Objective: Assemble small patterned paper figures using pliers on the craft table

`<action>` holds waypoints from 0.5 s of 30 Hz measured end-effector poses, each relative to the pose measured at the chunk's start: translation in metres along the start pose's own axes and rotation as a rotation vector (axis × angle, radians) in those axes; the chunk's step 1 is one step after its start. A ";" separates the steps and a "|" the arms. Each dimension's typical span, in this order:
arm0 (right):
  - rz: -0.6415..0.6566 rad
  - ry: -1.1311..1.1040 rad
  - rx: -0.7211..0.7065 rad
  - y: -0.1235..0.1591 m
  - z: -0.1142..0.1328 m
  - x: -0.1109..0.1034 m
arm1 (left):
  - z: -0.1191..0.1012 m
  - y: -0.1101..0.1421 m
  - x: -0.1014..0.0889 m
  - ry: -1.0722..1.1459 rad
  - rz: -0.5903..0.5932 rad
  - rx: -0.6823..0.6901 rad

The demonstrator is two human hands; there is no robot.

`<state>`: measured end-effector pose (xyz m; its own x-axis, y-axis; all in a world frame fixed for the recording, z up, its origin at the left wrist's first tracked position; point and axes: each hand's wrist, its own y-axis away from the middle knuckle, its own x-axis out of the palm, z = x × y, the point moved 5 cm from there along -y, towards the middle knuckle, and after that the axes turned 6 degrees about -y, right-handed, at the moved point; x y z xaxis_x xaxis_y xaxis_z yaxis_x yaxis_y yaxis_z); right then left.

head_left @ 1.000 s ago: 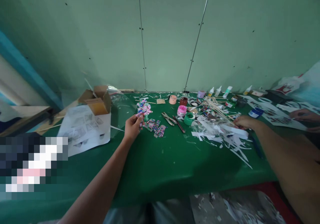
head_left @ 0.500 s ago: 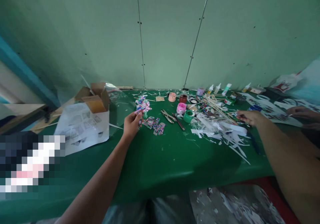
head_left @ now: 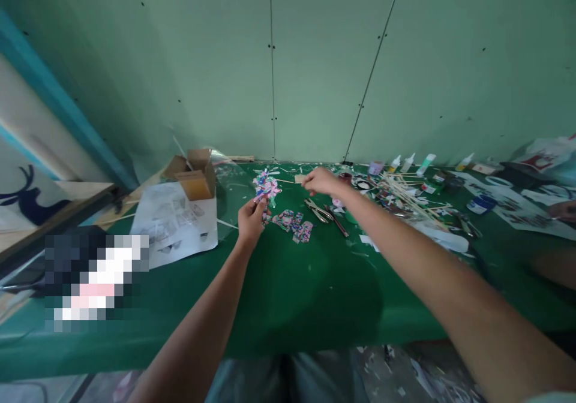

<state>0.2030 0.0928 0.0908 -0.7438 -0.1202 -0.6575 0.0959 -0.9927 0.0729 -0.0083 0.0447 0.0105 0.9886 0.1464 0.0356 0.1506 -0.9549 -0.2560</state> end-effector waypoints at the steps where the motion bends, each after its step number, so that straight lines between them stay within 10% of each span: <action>1: 0.037 0.100 0.016 -0.009 0.004 0.023 | 0.001 -0.001 -0.002 0.011 -0.019 -0.002; 7: 0.032 0.213 0.013 -0.042 -0.003 0.080 | 0.006 -0.005 -0.007 0.012 -0.075 0.008; 15: -0.137 0.384 -0.132 -0.011 -0.001 -0.003 | 0.007 -0.004 -0.007 0.006 -0.074 0.013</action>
<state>0.2052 0.1046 0.0912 -0.4577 0.0497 -0.8877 0.1160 -0.9866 -0.1150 -0.0159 0.0496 0.0049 0.9748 0.2147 0.0609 0.2232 -0.9381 -0.2649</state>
